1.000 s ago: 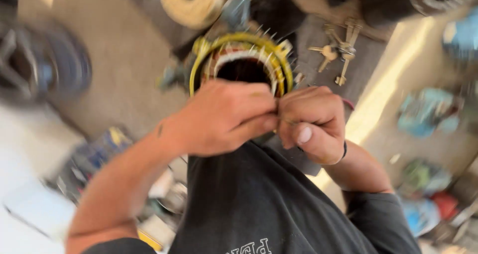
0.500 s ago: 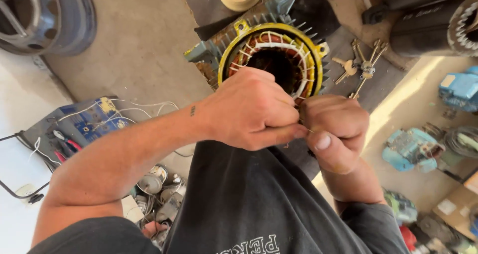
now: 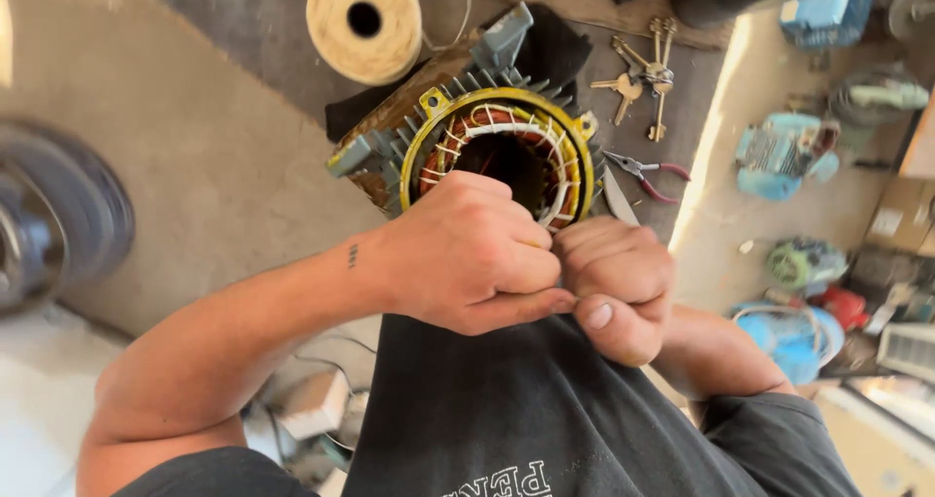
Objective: Lacing and securing the copper windings of an electric motor stator using a cord.
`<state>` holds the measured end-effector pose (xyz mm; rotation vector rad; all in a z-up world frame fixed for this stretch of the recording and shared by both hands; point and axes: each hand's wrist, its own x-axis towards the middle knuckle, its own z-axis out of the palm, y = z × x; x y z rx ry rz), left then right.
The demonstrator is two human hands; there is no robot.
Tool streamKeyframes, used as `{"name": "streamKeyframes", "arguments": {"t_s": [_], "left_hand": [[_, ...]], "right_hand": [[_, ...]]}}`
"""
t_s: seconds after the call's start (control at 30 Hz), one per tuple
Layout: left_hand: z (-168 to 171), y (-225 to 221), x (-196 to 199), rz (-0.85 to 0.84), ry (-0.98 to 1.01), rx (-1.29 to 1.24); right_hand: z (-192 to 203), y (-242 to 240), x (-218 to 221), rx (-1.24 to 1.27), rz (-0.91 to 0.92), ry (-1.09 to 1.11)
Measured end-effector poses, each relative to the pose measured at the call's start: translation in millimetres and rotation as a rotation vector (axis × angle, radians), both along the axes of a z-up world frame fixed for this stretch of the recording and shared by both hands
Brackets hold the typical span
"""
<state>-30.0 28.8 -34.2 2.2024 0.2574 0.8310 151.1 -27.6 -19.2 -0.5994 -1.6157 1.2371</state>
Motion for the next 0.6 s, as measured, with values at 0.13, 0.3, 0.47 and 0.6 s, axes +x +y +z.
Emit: {"name": "streamKeyframes", "arguments": {"t_s": [0.13,0.3,0.47,0.6], "left_hand": [[1.5,16.4,-10.3,-0.189,0.043,0.012],[18.7,35.3,-3.1,-0.42,0.327,-0.208],[25.5,20.7,5.5,-0.215,0.586,-0.273],[14.6,6.8,9.8,-0.018,0.441,-0.071]], "right_hand": [[-5.1,-12.6,-23.3,0.008,-0.208,0.083],[-9.5,-22.1,-24.6,-0.091,-0.361,0.25],[-18.3,-23.6,-15.3,-0.088,-0.345,0.333],[-11.4,-12.2,-4.9,-0.055,-0.232,0.298]]}}
